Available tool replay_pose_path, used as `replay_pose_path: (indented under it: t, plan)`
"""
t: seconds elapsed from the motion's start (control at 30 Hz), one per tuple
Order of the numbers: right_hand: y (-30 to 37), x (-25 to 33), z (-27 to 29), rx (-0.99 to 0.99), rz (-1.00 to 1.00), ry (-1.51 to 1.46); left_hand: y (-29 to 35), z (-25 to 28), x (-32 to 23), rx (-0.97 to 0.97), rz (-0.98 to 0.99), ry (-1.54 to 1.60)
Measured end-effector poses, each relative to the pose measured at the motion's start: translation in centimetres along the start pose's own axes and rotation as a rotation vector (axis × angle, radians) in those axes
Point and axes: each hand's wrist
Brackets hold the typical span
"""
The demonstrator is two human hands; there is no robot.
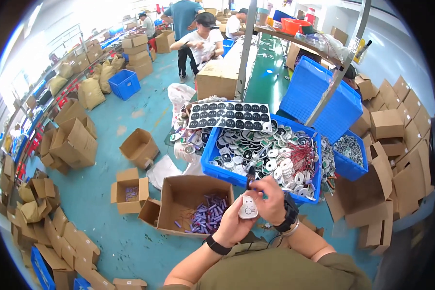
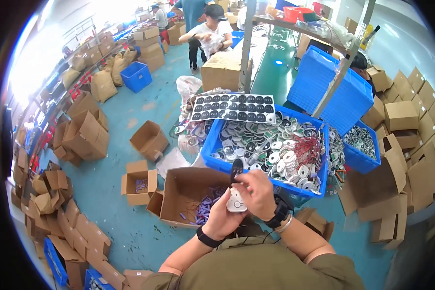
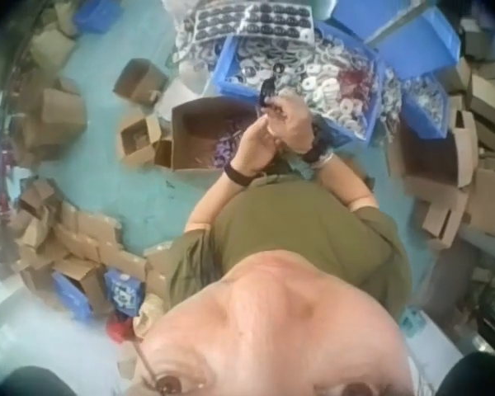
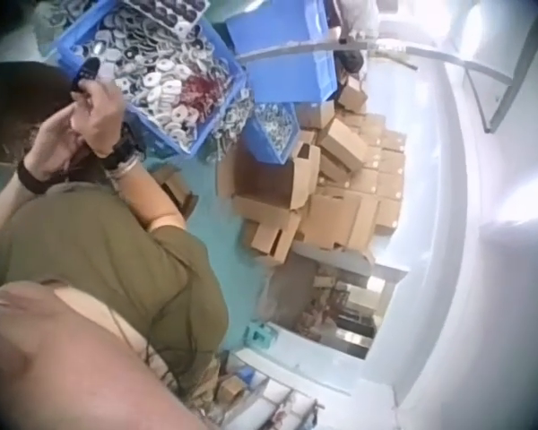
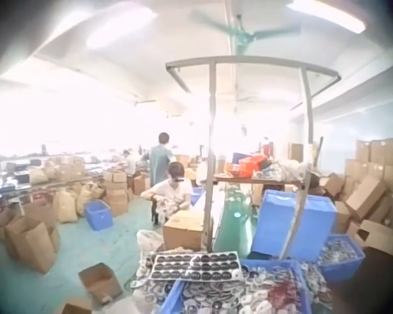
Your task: Assembling electronic devices by applying sticker panels to plastic casings and testing the LED functionality using a power connection.
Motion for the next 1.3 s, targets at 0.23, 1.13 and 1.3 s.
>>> replay_pose_path:
  t: [0.23, 1.13, 1.3]
  plan:
    - [-0.4, 3.0, 1.6, 0.132, -0.052, 0.003, 1.3, -1.0, -3.6, -0.033, -0.223, 0.052]
    - [-1.8, 6.1, 2.1, 0.3, 0.351, 0.411, 0.4, -4.0, -4.3, 0.106, -0.401, -0.154]
    - [-1.9, 5.9, 2.1, 0.316, 0.334, 0.417, 0.5, -4.2, -4.4, 0.135, -0.392, -0.158]
Point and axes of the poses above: each hand's wrist, its own y-axis away from the middle knuckle, its own z-axis out of the back of the hand, x = y × z, and after that the axes turned 9 degrees about -y, right-handed
